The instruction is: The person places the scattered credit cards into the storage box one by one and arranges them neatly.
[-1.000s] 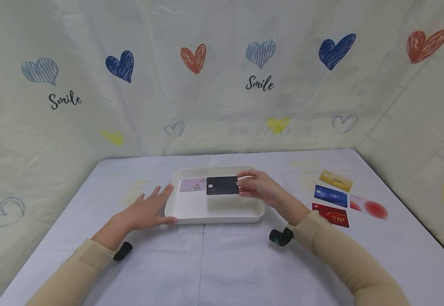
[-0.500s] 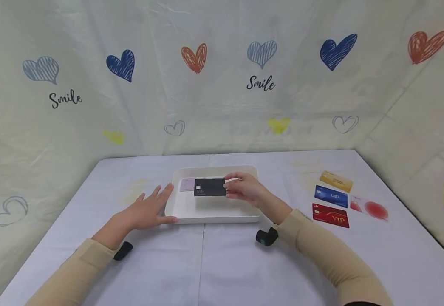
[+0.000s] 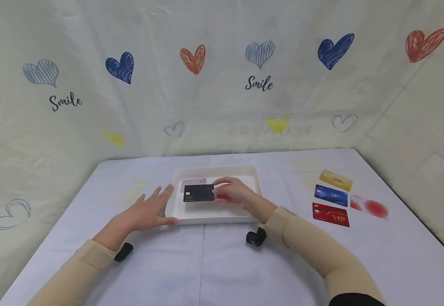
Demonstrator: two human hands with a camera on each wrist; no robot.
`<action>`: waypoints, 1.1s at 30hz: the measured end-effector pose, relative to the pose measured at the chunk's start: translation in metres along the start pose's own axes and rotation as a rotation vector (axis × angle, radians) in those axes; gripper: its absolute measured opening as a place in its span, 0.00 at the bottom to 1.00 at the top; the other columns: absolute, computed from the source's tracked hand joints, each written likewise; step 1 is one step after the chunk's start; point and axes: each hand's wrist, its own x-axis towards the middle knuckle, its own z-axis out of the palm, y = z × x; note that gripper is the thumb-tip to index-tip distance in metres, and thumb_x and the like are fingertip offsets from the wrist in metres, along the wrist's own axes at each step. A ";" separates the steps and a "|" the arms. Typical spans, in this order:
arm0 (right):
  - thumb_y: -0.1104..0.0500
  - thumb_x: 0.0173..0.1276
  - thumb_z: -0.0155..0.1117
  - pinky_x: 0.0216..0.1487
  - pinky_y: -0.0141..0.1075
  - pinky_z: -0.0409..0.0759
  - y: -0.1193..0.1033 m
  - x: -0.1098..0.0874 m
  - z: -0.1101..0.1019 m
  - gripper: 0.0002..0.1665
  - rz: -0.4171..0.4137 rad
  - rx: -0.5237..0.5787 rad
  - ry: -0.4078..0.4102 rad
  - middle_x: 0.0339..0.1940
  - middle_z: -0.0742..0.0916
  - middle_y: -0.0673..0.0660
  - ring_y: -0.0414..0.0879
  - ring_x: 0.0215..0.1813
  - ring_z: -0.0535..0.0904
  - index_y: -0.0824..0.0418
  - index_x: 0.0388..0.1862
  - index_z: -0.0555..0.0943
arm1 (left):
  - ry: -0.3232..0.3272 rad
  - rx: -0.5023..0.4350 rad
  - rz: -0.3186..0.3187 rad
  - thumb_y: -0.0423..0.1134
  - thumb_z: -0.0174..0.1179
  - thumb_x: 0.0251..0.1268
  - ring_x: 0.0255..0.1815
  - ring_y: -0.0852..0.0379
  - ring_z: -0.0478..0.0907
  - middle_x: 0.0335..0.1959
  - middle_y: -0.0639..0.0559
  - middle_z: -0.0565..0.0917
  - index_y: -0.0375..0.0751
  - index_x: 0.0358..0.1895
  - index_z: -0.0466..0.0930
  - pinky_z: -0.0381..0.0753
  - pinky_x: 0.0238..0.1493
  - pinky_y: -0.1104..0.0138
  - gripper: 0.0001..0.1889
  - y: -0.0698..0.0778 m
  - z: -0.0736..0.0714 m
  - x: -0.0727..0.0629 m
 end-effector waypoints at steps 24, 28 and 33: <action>0.72 0.73 0.62 0.35 0.33 0.86 0.002 0.015 0.029 0.27 0.057 -0.063 0.024 0.37 0.82 0.59 0.45 0.31 0.83 0.69 0.70 0.71 | -0.003 0.024 -0.016 0.75 0.59 0.61 0.83 0.39 0.41 0.84 0.45 0.48 0.39 0.84 0.39 0.43 0.74 0.32 0.62 -0.001 0.003 0.002; 0.72 0.73 0.62 0.35 0.33 0.86 0.003 0.016 0.030 0.26 0.065 -0.089 0.056 0.38 0.83 0.60 0.45 0.31 0.82 0.68 0.68 0.72 | -0.005 0.020 -0.026 0.75 0.59 0.61 0.83 0.39 0.41 0.84 0.45 0.48 0.39 0.84 0.39 0.43 0.74 0.32 0.62 -0.002 0.004 0.002; 0.72 0.73 0.62 0.33 0.32 0.86 0.003 0.016 0.029 0.25 0.060 -0.117 0.065 0.37 0.82 0.59 0.45 0.32 0.82 0.69 0.67 0.72 | -0.006 0.020 -0.027 0.75 0.59 0.61 0.83 0.39 0.41 0.84 0.45 0.48 0.39 0.84 0.39 0.43 0.74 0.32 0.62 -0.001 0.003 0.003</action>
